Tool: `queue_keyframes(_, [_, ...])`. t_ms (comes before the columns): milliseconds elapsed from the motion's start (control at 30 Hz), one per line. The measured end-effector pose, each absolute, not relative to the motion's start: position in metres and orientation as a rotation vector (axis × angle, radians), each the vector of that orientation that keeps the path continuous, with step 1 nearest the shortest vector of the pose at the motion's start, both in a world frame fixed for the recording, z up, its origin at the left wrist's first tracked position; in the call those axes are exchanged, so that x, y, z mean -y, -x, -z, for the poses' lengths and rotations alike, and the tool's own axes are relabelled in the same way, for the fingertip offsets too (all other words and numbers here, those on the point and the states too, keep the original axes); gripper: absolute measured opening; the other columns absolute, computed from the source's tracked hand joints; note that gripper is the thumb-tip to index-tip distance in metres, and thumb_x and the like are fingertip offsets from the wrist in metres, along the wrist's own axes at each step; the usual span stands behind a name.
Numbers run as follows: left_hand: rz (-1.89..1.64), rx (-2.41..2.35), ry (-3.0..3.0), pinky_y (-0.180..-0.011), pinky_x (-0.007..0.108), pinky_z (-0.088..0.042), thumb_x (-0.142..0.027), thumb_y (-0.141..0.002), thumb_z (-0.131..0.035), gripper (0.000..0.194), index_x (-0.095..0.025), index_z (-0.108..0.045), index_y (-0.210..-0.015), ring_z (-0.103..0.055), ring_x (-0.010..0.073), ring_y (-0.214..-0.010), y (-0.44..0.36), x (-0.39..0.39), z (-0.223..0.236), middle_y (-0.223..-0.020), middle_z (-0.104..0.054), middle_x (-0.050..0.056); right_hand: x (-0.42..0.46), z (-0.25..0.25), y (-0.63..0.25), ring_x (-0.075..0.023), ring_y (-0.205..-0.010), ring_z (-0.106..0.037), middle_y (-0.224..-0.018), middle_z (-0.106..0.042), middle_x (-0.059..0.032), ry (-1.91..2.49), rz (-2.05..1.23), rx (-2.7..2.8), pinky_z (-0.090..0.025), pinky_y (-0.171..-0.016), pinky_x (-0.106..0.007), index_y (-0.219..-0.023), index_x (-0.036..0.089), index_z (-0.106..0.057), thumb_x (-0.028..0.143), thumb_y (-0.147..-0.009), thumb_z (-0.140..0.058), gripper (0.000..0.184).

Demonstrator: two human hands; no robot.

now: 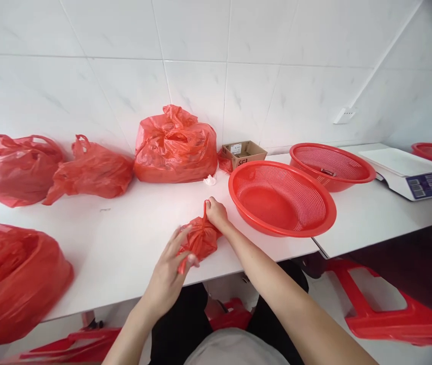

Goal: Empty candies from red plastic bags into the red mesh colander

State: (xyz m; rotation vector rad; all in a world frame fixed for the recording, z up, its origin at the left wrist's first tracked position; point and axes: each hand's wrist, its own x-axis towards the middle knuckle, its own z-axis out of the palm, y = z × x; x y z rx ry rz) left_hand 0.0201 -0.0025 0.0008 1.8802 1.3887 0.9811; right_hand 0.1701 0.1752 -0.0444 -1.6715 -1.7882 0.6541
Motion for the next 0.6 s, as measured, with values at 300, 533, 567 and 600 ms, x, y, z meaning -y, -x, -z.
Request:
queue_keyframes(300, [-1.190, -1.258, -1.238, -0.080, 0.035, -0.052, -0.051, -0.079, -0.067, 0.050, -0.014, -0.070, -0.113, -0.067, 0.0252, -0.088, -0.037, -0.058, -0.003, -0.091, -0.072, 0.009, -0.121, -0.035, -0.165, -0.0130, -0.086, -0.060, -0.089, -0.065, 0.0006, 0.914, -0.770, 1.864, -0.043, -0.083, -0.024, -0.077, 0.020, -0.061, 0.029, -0.087, -0.057, 0.014])
queue_keyframes(533, [-1.308, -1.485, -1.187, -0.048, 0.023, -0.033, -0.034, -0.071, -0.073, 0.021, -0.016, -0.063, -0.076, -0.047, 0.0120, -0.051, -0.036, -0.057, 0.009, -0.056, -0.055, -0.004, -0.096, -0.060, -0.161, -0.0137, -0.090, -0.062, -0.091, -0.066, 0.0007, 0.654, -1.110, 1.856, -0.046, -0.087, -0.027, -0.074, 0.020, -0.064, 0.018, -0.082, -0.057, 0.011])
queue_keyframes(567, [-1.301, -1.495, -1.185, -0.045, 0.023, -0.029, -0.032, -0.070, -0.073, 0.020, -0.017, -0.061, -0.068, -0.044, 0.0114, -0.048, -0.037, -0.057, 0.009, -0.052, -0.052, -0.005, -0.094, -0.062, -0.161, -0.0138, -0.090, -0.062, -0.090, -0.066, 0.0006, 0.635, -1.146, 1.869, -0.046, -0.087, -0.027, -0.076, 0.020, -0.064, 0.019, -0.083, -0.057, 0.010])
queue_keyframes(600, [-1.290, -1.488, -1.186, -0.044, 0.023, -0.027, -0.031, -0.069, -0.073, 0.021, -0.017, -0.059, -0.062, -0.043, 0.0111, -0.047, -0.037, -0.056, 0.009, -0.050, -0.051, -0.004, -0.093, -0.062, -0.160, -0.0139, -0.092, -0.062, -0.092, -0.066, 0.0003, 0.607, -1.171, 1.880, -0.046, -0.088, -0.027, -0.079, 0.020, -0.064, 0.021, -0.084, -0.057, 0.009])
